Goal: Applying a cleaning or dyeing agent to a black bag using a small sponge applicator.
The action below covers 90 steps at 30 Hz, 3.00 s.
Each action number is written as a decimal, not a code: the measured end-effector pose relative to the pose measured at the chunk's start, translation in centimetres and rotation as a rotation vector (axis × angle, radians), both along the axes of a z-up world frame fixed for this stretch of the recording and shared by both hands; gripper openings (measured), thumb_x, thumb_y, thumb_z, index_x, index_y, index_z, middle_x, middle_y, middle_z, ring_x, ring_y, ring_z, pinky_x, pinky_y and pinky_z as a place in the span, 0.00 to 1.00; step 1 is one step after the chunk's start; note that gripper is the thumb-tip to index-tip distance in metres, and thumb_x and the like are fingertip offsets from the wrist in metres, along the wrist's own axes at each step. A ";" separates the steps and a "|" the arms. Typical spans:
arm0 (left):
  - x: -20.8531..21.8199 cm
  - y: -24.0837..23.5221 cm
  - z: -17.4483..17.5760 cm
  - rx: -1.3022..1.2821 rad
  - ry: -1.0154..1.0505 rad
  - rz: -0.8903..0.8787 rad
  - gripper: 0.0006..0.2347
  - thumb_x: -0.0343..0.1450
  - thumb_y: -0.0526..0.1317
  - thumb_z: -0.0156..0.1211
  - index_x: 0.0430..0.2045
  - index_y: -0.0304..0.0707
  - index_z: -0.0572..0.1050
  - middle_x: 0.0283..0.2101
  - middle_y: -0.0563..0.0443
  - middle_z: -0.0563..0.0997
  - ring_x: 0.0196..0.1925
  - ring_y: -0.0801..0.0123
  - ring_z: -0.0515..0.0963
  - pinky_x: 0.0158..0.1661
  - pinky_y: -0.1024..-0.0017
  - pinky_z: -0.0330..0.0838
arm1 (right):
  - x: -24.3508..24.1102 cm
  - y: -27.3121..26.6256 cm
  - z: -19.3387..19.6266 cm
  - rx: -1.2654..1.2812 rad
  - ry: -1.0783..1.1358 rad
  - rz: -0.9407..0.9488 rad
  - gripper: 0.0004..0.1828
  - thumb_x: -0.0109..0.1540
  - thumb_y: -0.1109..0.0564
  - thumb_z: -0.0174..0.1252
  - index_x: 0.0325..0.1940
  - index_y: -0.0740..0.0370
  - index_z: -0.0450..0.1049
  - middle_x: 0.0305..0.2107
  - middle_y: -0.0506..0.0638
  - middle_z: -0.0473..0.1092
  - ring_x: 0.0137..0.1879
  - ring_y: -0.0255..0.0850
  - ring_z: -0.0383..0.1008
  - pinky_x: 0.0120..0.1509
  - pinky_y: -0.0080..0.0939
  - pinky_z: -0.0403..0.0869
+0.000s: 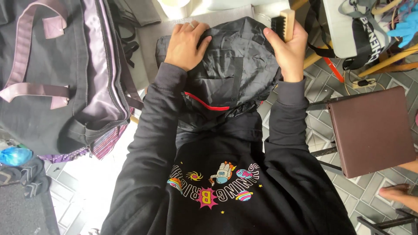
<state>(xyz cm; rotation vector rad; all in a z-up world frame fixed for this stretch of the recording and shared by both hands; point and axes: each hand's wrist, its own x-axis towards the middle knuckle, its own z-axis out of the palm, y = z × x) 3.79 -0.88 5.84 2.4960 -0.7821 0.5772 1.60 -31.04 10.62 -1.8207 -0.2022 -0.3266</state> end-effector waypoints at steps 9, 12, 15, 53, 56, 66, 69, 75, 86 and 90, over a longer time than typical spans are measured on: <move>0.8 -0.5 0.8 -0.084 0.047 -0.044 0.04 0.78 0.38 0.49 0.39 0.39 0.72 0.33 0.48 0.79 0.35 0.53 0.74 0.40 0.58 0.64 | -2.1 -2.3 1.3 -0.397 0.034 -0.021 0.14 0.61 0.64 0.65 0.50 0.58 0.75 0.43 0.49 0.75 0.51 0.43 0.75 0.56 0.46 0.72; -0.4 -0.3 2.2 -0.171 0.113 -0.100 0.03 0.76 0.35 0.53 0.39 0.39 0.74 0.35 0.50 0.74 0.37 0.55 0.73 0.43 0.60 0.63 | -2.6 -1.4 2.3 -0.314 0.004 0.018 0.18 0.60 0.71 0.62 0.51 0.58 0.74 0.46 0.49 0.73 0.55 0.41 0.72 0.61 0.42 0.73; -1.4 0.0 3.7 -0.256 0.178 -0.165 0.04 0.79 0.38 0.48 0.41 0.39 0.69 0.36 0.47 0.76 0.35 0.51 0.72 0.44 0.58 0.63 | -1.8 -2.4 1.4 -0.355 -0.068 0.039 0.15 0.64 0.70 0.68 0.45 0.63 0.68 0.35 0.47 0.64 0.42 0.39 0.61 0.51 0.40 0.66; -2.0 2.0 -3.3 -0.213 0.155 0.284 0.04 0.78 0.33 0.55 0.42 0.38 0.68 0.37 0.43 0.79 0.41 0.43 0.82 0.38 0.52 0.76 | 1.6 12.9 -6.6 -0.948 -0.420 0.095 0.38 0.63 0.26 0.54 0.65 0.53 0.63 0.38 0.52 0.66 0.42 0.51 0.73 0.41 0.49 0.73; -2.3 2.5 -3.8 -0.118 0.013 0.303 0.04 0.76 0.33 0.57 0.42 0.40 0.70 0.38 0.46 0.76 0.39 0.47 0.80 0.38 0.56 0.75 | 1.8 12.5 -6.6 -1.000 -0.496 0.169 0.25 0.70 0.40 0.46 0.63 0.57 0.66 0.40 0.52 0.64 0.45 0.50 0.70 0.42 0.48 0.70; -5.2 2.6 -1.9 0.031 -0.004 0.181 0.34 0.71 0.63 0.65 0.58 0.25 0.76 0.61 0.35 0.77 0.63 0.43 0.75 0.59 0.53 0.69 | 2.6 12.7 -7.8 -0.952 -0.520 0.137 0.24 0.72 0.42 0.48 0.70 0.51 0.65 0.38 0.46 0.67 0.43 0.45 0.69 0.44 0.44 0.73; -4.8 2.7 -2.9 0.044 -0.009 0.191 0.38 0.69 0.64 0.66 0.60 0.24 0.74 0.65 0.34 0.74 0.68 0.45 0.72 0.65 0.53 0.65 | 0.6 12.4 -6.0 -0.775 -0.492 0.341 0.23 0.68 0.46 0.58 0.67 0.52 0.70 0.36 0.47 0.67 0.41 0.48 0.70 0.42 0.45 0.74; -4.9 2.9 -3.1 -0.004 0.073 0.148 0.42 0.72 0.68 0.59 0.65 0.20 0.67 0.71 0.33 0.66 0.75 0.47 0.62 0.70 0.49 0.58 | 0.8 12.0 -5.8 -0.994 -0.496 0.081 0.25 0.68 0.50 0.67 0.65 0.58 0.67 0.40 0.48 0.70 0.41 0.39 0.72 0.36 0.35 0.75; -4.8 3.1 -3.8 0.016 0.115 0.177 0.43 0.73 0.69 0.59 0.71 0.28 0.60 0.75 0.39 0.60 0.78 0.50 0.58 0.73 0.49 0.56 | 2.2 7.0 -5.6 -0.960 -0.364 -0.279 0.24 0.67 0.50 0.69 0.64 0.55 0.71 0.40 0.51 0.71 0.43 0.46 0.71 0.37 0.46 0.74; -4.7 3.0 -4.1 0.035 0.106 0.175 0.43 0.73 0.70 0.59 0.71 0.28 0.59 0.75 0.40 0.59 0.78 0.49 0.57 0.74 0.49 0.54 | 2.8 4.9 -6.4 -0.866 -0.335 -0.356 0.20 0.71 0.50 0.62 0.63 0.60 0.70 0.40 0.54 0.68 0.42 0.46 0.71 0.36 0.44 0.75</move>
